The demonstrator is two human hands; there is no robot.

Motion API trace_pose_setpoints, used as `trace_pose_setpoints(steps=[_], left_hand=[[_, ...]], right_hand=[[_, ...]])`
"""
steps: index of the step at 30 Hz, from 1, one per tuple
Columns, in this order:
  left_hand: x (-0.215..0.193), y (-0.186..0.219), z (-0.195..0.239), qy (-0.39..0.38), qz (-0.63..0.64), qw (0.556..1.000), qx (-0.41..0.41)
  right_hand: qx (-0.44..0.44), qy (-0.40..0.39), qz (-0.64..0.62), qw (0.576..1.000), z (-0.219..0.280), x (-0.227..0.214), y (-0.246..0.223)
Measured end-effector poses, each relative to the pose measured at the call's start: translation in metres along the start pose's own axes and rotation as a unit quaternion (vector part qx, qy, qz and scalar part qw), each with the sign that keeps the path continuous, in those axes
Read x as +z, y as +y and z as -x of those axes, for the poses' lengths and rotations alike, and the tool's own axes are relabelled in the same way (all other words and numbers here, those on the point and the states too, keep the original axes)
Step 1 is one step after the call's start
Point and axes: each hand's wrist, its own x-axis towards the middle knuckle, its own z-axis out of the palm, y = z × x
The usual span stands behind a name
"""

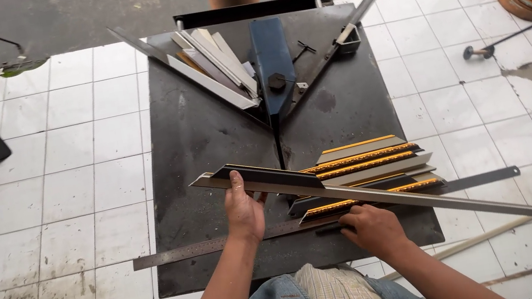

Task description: Measuring and aligning decorative frame moldings on a miter cutting machine for final assembly.

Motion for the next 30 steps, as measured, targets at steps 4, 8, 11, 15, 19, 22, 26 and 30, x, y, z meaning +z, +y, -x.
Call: trace_pose_setpoints(steps=[4,8,11,15,19,22,26,30], left_hand=[[-0.001,0.0,0.001,-0.007,-0.019,1.0,-0.019],[0.002,0.007,0.001,-0.007,-0.003,1.0,-0.02],[0.006,0.015,0.0,-0.012,0.003,1.0,-0.005],[0.026,0.039,0.023,-0.01,0.039,0.999,0.014],[0.034,0.049,0.036,-0.016,0.034,0.999,0.023],[0.036,0.045,0.041,-0.111,0.04,0.986,0.118],[0.039,0.043,0.044,-0.129,0.04,0.981,0.138],[0.037,0.04,0.045,-0.134,0.031,0.978,0.155]], right_hand=[[0.006,-0.001,0.038,0.999,0.006,0.003,-0.004],[-0.021,0.009,-0.032,0.999,0.005,-0.015,-0.015],[-0.046,0.132,-0.192,0.971,0.001,-0.044,-0.028],[-0.037,0.325,-0.406,0.853,-0.019,-0.091,-0.044],[0.065,0.331,-0.429,0.838,-0.037,-0.13,-0.056],[0.097,0.232,-0.485,0.838,-0.046,-0.137,-0.055],[0.083,0.14,-0.503,0.849,-0.054,-0.124,-0.046],[0.079,0.131,-0.493,0.857,-0.055,-0.106,-0.042]])
